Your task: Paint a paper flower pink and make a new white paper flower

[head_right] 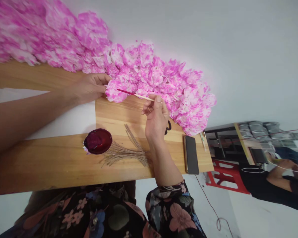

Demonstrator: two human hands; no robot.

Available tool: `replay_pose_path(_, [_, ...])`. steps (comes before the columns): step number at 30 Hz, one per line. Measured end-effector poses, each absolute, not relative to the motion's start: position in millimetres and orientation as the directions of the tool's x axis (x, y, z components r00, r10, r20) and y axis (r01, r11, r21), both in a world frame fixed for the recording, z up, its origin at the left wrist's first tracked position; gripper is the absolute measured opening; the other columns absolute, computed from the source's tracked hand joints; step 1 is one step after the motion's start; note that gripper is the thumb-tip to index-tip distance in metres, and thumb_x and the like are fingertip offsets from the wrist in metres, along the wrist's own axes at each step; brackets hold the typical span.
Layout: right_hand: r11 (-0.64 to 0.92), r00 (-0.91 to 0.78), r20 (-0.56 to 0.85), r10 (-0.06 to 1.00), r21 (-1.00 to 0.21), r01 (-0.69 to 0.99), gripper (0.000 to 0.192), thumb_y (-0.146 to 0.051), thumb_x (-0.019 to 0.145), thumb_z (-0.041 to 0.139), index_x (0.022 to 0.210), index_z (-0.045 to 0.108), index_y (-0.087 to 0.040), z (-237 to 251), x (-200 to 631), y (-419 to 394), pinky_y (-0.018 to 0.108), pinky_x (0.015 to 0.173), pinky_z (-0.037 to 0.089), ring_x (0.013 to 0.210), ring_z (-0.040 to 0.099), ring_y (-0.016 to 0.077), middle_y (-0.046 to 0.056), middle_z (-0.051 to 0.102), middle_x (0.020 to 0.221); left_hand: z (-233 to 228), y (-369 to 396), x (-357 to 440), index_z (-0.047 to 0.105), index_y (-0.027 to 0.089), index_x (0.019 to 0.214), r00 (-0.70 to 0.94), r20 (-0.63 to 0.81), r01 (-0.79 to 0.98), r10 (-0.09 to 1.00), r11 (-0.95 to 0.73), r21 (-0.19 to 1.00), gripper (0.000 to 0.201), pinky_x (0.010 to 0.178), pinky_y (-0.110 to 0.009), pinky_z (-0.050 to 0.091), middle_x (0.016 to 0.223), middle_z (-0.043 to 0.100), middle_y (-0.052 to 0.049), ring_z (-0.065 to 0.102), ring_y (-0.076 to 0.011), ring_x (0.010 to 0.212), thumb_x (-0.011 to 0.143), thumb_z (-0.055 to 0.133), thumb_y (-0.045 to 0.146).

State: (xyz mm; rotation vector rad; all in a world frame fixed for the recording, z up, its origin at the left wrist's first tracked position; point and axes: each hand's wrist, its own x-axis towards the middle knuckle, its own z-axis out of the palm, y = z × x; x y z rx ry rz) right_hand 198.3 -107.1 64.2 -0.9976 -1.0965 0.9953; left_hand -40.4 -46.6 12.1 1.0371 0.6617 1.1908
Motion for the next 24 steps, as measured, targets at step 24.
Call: replay_pose_path(24, [0.294, 0.171, 0.266, 0.949, -0.942, -0.164, 0.034, -0.059, 0.087, 0.081, 0.091, 0.075, -0.026, 63.4, 199.8, -106.1, 0.023, 0.056, 0.047, 0.064, 0.059, 0.0083, -0.005, 0.064, 0.073, 8.6, -44.7, -41.8, 0.07, 0.018, 0.087, 0.289, 0.113, -0.428, 0.951, 0.022, 0.904, 0.022, 0.065, -0.025, 0.054, 0.075, 0.073, -0.001, 0.068, -0.0128, 0.064, 0.075, 0.089, 0.012])
